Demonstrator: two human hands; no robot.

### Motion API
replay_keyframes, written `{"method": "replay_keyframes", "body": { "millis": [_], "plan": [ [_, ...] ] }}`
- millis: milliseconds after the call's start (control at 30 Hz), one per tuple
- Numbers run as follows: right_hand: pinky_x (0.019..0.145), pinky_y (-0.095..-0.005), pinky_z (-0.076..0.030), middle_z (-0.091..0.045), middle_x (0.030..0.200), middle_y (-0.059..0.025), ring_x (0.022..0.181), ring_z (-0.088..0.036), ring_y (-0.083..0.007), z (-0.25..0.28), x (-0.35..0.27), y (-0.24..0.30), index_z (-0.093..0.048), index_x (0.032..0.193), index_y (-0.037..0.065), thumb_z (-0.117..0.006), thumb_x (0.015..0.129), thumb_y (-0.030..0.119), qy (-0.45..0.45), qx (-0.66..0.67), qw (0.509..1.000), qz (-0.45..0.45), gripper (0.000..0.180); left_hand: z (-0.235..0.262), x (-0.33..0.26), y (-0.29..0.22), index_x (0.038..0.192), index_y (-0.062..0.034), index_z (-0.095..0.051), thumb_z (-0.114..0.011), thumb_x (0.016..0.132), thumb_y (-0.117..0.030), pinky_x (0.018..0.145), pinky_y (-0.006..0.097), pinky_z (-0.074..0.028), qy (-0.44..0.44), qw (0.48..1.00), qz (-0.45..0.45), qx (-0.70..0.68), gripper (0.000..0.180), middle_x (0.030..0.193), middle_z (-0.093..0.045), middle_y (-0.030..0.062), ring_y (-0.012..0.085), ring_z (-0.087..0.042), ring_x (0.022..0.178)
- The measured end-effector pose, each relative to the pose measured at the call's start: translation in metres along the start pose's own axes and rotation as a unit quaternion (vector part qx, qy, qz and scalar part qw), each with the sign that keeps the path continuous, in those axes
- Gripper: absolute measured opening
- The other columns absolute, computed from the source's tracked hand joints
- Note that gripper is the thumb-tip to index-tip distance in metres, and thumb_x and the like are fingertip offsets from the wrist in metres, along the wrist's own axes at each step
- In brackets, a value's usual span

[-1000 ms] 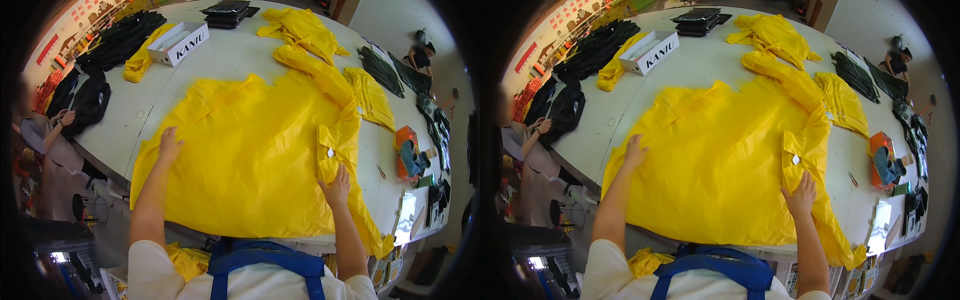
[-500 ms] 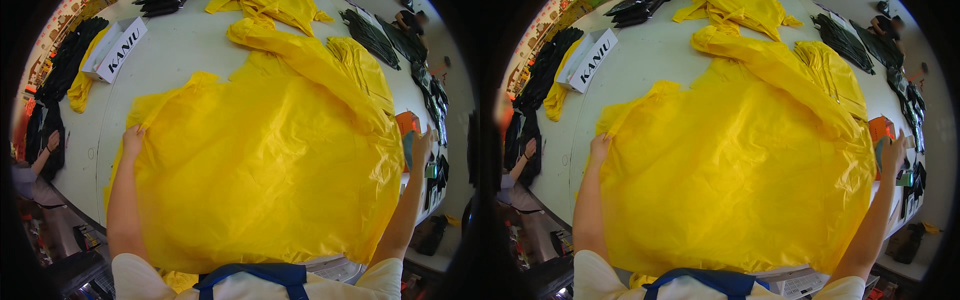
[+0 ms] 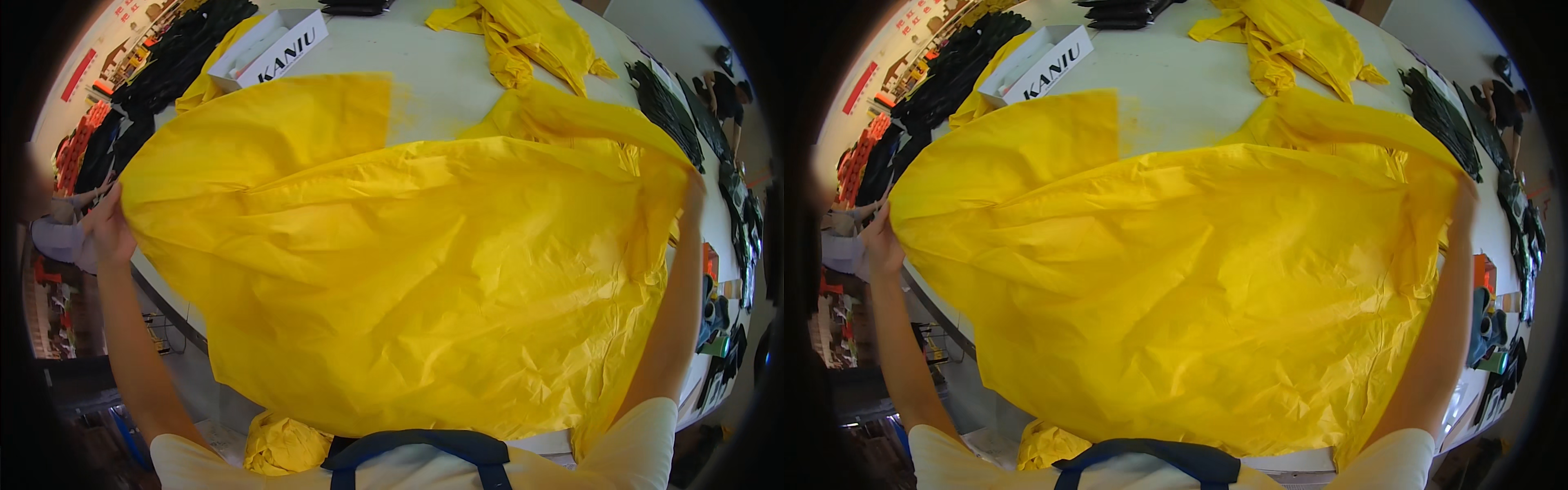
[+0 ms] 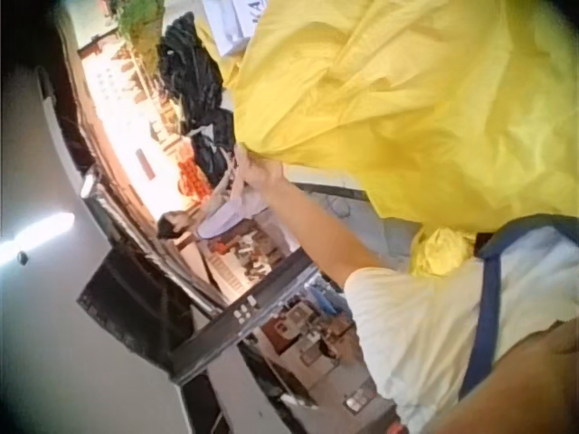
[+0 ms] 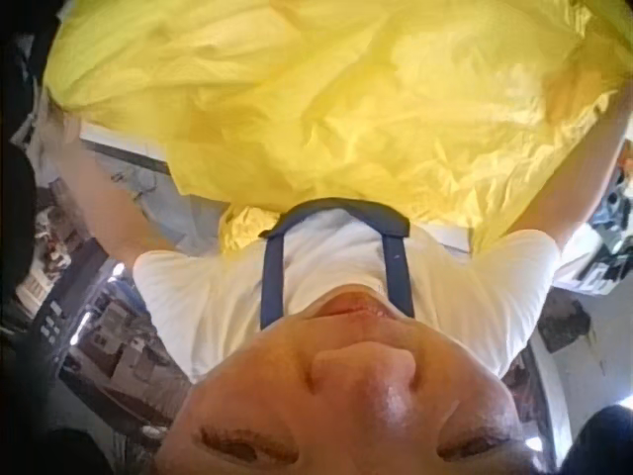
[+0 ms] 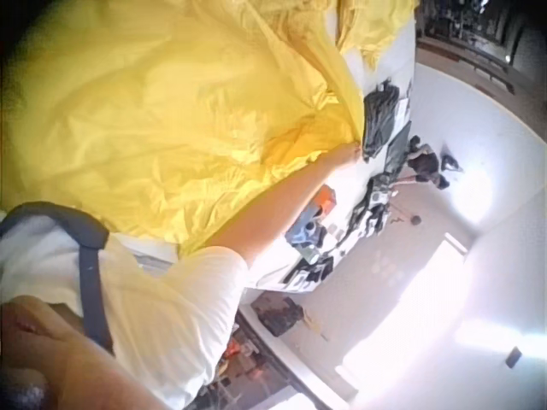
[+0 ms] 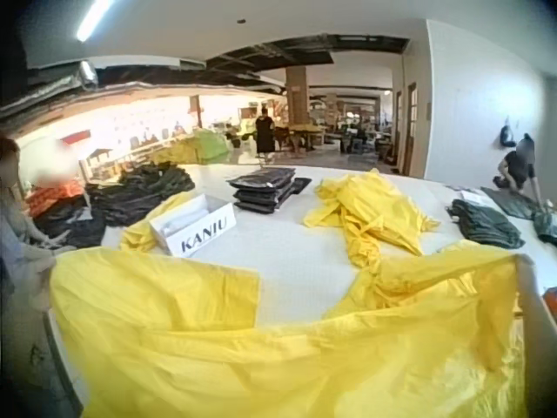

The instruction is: The person trims loose threads and tags from a yellow raincoat using scissors, then folds the garment into a compact rectangle. The person places the folded raincoat into a yellow plastic bag and sets it aside.

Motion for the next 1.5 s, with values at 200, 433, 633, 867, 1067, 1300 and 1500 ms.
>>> {"method": "replay_keyframes", "body": {
  "millis": [200,433,633,867,1067,1300,1500],
  "plan": [
    [0.083,-0.0328,-0.053,-0.063,0.110,-0.0106,0.096,-0.064,-0.0240,0.321,0.027,-0.054,-0.059,0.117,0.003,-0.038,0.099,0.033,-0.078,0.133,0.986,-0.056,0.040,0.118,-0.100,-0.017,0.124,-0.0029,-0.052,-0.042,0.097,-0.024,0.099,0.040,-0.041,-0.053,0.993,-0.053,-0.086,0.035,0.128,-0.056,0.0101,0.0246,-0.052,0.119],
    [0.081,-0.0300,-0.052,-0.063,0.110,-0.0102,0.096,-0.063,-0.0203,0.360,0.000,-0.026,-0.058,0.119,0.003,-0.047,0.098,0.032,-0.201,-0.098,0.972,-0.067,0.038,0.069,-0.142,-0.081,0.126,-0.0085,-0.052,-0.047,0.097,-0.030,0.092,0.034,-0.043,-0.236,0.962,-0.043,0.130,0.037,0.121,-0.058,0.0048,0.0173,-0.056,0.109],
    [0.090,-0.0298,-0.048,-0.057,0.121,-0.0111,0.110,-0.057,-0.0238,0.335,0.127,-0.018,-0.053,0.125,0.005,-0.048,0.097,0.032,-0.062,0.001,0.998,0.017,0.039,0.102,0.062,-0.024,0.110,-0.0080,-0.059,-0.054,0.093,-0.026,0.061,0.021,-0.046,-0.217,0.930,0.040,0.296,0.025,0.092,-0.062,0.0023,0.0083,-0.059,0.079],
    [0.111,-0.0349,-0.024,-0.021,0.152,-0.0150,0.138,-0.026,-0.0267,0.000,-0.069,0.043,-0.014,0.148,0.011,-0.046,0.098,0.025,0.059,-0.077,0.995,0.039,0.061,-0.037,0.086,0.085,0.149,-0.0164,-0.011,-0.064,0.086,-0.038,0.113,0.045,-0.017,-0.247,0.788,-0.065,0.561,0.086,0.154,-0.002,0.0202,0.0367,-0.007,0.142],
    [0.111,-0.0584,-0.009,-0.017,0.154,-0.0117,0.142,-0.011,-0.0350,-0.004,-0.393,0.044,-0.019,0.148,0.015,-0.059,0.087,0.010,0.267,-0.402,0.867,0.126,0.073,-0.079,-0.129,0.266,0.148,-0.0284,-0.021,-0.051,0.089,-0.049,0.104,0.068,-0.013,-0.002,0.608,0.055,0.792,0.068,0.155,-0.005,0.0142,0.0439,-0.009,0.139],
    [0.111,-0.0557,-0.010,-0.019,0.152,-0.0138,0.140,-0.013,-0.0383,0.057,-0.546,0.012,-0.026,0.145,0.012,-0.049,0.093,0.035,0.328,-0.509,0.795,-0.042,0.061,0.078,-0.196,0.306,0.148,-0.0331,-0.015,-0.036,0.093,-0.053,0.104,0.069,-0.012,-0.098,0.515,0.187,0.831,0.062,0.156,-0.007,0.0095,0.0419,-0.007,0.141],
    [0.106,-0.0449,-0.028,-0.039,0.138,-0.0217,0.128,-0.036,-0.0376,0.238,-0.582,0.013,-0.036,0.135,-0.001,-0.058,0.090,0.027,-0.047,-0.500,0.860,-0.084,0.057,0.024,-0.168,0.300,0.148,-0.0213,-0.019,-0.046,0.093,-0.043,0.107,0.063,-0.013,-0.082,0.592,0.091,0.796,0.065,0.154,-0.012,0.0150,0.0409,-0.013,0.140]
  ]
}}
Point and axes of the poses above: each hand's wrist, its own x-axis towards the middle knuckle, its own z-axis out of the back of the hand, y = z × x, the point moved 6 cm from there along x, towards the middle knuckle
